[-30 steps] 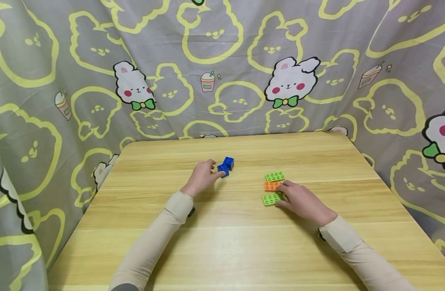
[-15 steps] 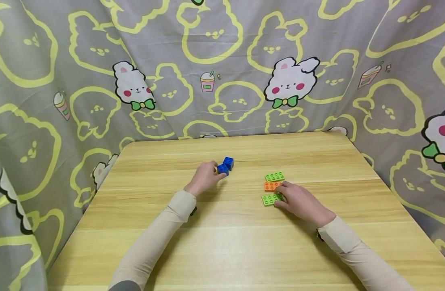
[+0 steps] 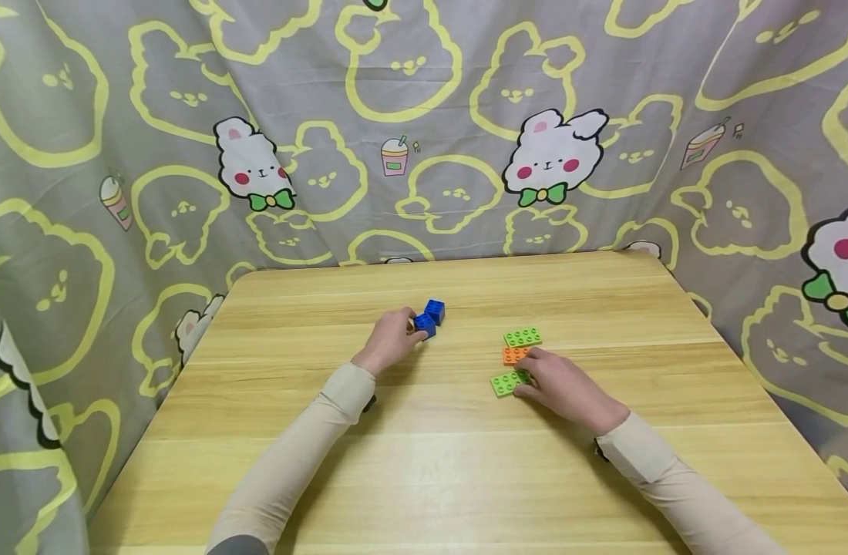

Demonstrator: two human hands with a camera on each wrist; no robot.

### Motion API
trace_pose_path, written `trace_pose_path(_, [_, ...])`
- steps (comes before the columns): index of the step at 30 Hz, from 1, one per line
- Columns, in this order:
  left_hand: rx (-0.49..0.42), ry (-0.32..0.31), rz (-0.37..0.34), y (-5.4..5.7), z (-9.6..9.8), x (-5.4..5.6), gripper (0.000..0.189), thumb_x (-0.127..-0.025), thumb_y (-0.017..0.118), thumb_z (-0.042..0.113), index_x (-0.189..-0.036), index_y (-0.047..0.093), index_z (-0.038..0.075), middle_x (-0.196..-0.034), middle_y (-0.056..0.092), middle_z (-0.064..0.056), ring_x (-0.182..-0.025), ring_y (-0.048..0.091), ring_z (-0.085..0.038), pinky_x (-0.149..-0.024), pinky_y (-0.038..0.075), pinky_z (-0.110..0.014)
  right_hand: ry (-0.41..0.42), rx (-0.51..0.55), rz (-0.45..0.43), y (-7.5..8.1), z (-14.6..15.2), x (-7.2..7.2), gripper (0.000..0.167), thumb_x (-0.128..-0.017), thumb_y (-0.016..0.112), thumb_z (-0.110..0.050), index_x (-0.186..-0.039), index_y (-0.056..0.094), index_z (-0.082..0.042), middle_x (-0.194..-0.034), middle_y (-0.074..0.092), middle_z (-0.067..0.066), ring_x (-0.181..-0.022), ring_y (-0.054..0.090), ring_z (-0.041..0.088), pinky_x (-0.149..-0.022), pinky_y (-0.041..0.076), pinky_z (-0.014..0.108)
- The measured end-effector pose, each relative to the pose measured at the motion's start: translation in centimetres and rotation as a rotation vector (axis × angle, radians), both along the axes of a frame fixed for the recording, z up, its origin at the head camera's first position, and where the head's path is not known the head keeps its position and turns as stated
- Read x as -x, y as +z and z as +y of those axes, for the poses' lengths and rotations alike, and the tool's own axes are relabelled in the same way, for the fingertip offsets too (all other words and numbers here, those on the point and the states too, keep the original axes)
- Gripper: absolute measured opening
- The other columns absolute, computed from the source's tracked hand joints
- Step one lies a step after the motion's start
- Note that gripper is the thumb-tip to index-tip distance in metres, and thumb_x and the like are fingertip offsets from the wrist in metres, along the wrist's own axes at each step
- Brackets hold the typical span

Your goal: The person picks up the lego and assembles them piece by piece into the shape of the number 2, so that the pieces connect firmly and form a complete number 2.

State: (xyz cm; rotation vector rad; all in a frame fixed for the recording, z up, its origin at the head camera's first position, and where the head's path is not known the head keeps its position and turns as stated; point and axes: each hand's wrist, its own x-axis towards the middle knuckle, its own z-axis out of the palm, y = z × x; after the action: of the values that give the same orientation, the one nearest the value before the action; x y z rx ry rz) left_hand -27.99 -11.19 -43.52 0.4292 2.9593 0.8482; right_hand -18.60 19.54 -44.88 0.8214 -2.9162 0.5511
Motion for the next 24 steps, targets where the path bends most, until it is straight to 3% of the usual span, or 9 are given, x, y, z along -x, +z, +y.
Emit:
trace_pose_path(9, [-0.003,0.002,-0.022,0.0,-0.1,0.0,0.039,-0.098,0.072,0.022,-0.126,0.064,-0.004,-0.106,0.073,-0.018,-0.092,0.070,-0.026,-0.078,0.058,-0.037,0.013,-0.007,0.003,-0.2,-1.0,0.1,0.031,-0.090,0.080,-0.023,-0.111,0.073,-0.003,-0.104,0.066,0.007,-0.087,0.063,0.016,-0.078,0.057,0.038])
trace_pose_path(24, [-0.011,-0.038,-0.012,0.5,0.0,-0.8,0.032,-0.098,0.071,0.019,-0.120,0.066,-0.004,-0.111,0.073,-0.019,-0.099,0.071,-0.029,-0.085,0.059,-0.040,0.041,-0.008,-0.004,0.0,-2.5,0.5,0.027,-0.091,0.079,-0.026,-0.108,0.074,-0.005,-0.105,0.064,0.005,-0.084,0.061,0.013,-0.077,0.056,0.036])
